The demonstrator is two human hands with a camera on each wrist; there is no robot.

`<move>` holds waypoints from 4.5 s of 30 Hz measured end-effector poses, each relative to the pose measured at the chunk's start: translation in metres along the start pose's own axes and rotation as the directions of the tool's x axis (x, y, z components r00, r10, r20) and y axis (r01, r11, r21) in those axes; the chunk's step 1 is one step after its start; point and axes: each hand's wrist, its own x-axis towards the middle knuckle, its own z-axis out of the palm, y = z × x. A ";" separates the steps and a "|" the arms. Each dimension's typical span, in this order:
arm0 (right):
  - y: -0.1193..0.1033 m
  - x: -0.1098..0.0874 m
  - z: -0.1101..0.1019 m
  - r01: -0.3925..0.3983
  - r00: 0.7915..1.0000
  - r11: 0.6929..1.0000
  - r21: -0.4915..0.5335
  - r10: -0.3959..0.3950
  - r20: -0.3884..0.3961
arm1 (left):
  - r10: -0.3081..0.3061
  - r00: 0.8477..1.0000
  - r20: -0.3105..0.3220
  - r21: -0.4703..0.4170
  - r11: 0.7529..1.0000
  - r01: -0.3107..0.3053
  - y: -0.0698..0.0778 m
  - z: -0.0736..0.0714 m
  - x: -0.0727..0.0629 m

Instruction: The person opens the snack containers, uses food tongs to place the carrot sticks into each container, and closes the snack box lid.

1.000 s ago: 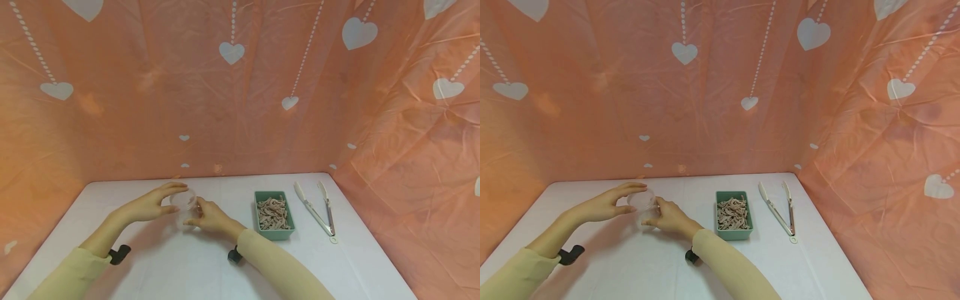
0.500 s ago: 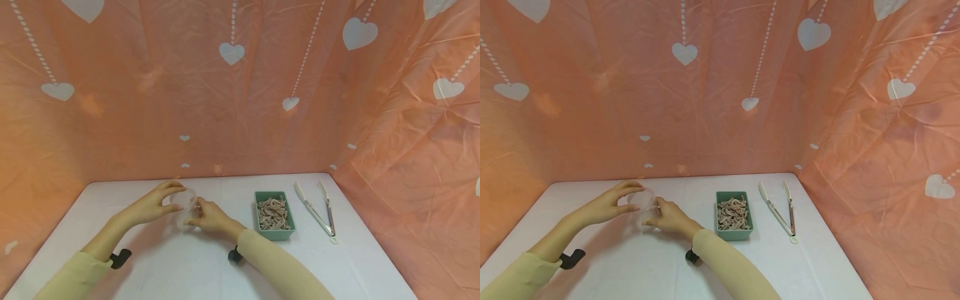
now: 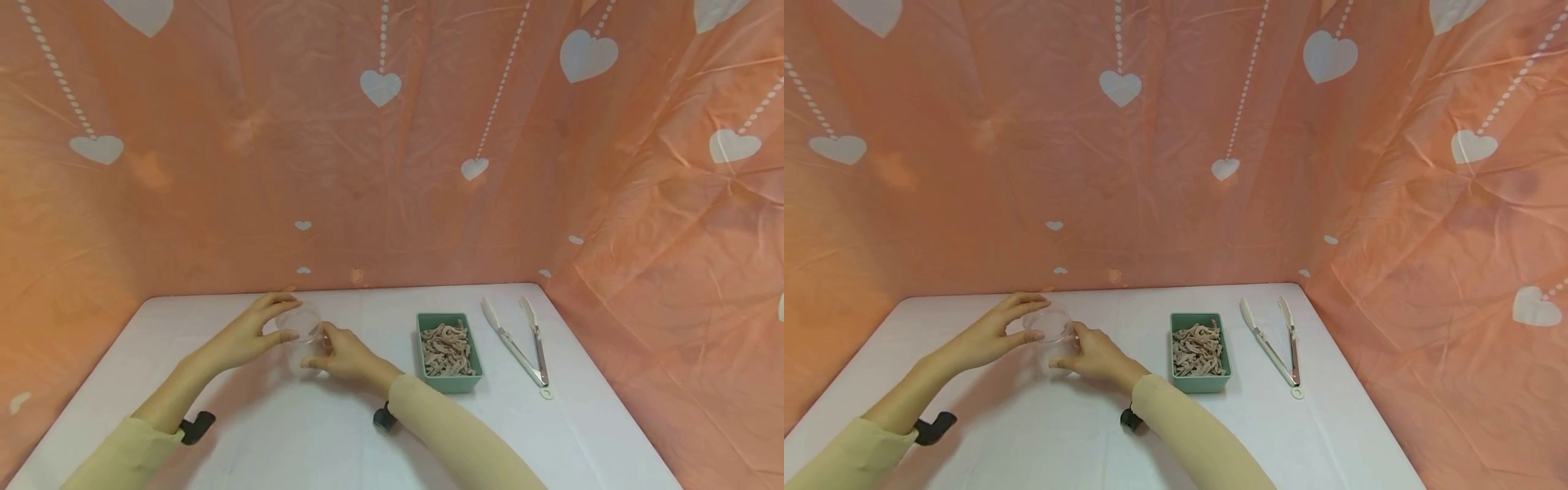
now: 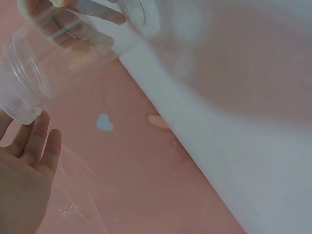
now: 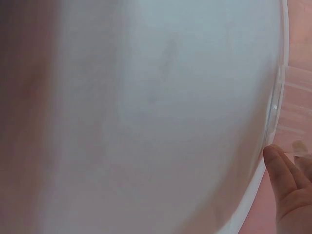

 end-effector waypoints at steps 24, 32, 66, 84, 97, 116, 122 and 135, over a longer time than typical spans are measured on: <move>-0.001 -0.001 -0.001 0.029 0.999 1.000 0.003 -0.029 -0.026 | -0.033 0.989 -0.145 0.146 0.988 0.055 -0.021 -0.022 -0.063; 0.000 -0.002 0.000 0.046 0.999 0.999 0.005 -0.046 -0.028 | -0.097 0.990 -0.102 0.145 0.983 0.111 -0.029 -0.010 -0.093; 0.001 -0.003 0.002 0.068 0.997 0.997 0.025 -0.066 -0.046 | -0.178 0.980 0.088 0.221 0.963 0.155 -0.033 0.019 -0.113; 0.001 -0.010 0.004 -0.071 0.994 0.993 0.092 0.078 -0.071 | -0.163 0.986 -0.024 0.077 0.983 0.164 -0.020 0.015 -0.068; -0.016 -0.038 -0.022 -0.019 0.992 1.000 0.022 0.021 -0.124 | -0.193 0.974 -0.115 0.265 0.939 0.217 -0.006 0.032 -0.030; 0.032 -0.148 -0.131 0.085 0.837 0.993 0.084 -0.026 -0.547 | -0.171 0.969 -0.180 0.228 0.951 0.210 0.000 0.042 -0.022; 0.067 -0.179 -0.163 0.008 0.770 0.998 0.067 0.037 -0.637 | -0.169 0.968 -0.183 0.206 0.957 0.206 0.001 0.044 -0.021; 0.135 -0.226 -0.215 -0.297 0.724 0.955 -0.002 0.223 -0.652 | -0.150 0.965 -0.217 0.161 0.969 0.187 -0.002 0.052 -0.022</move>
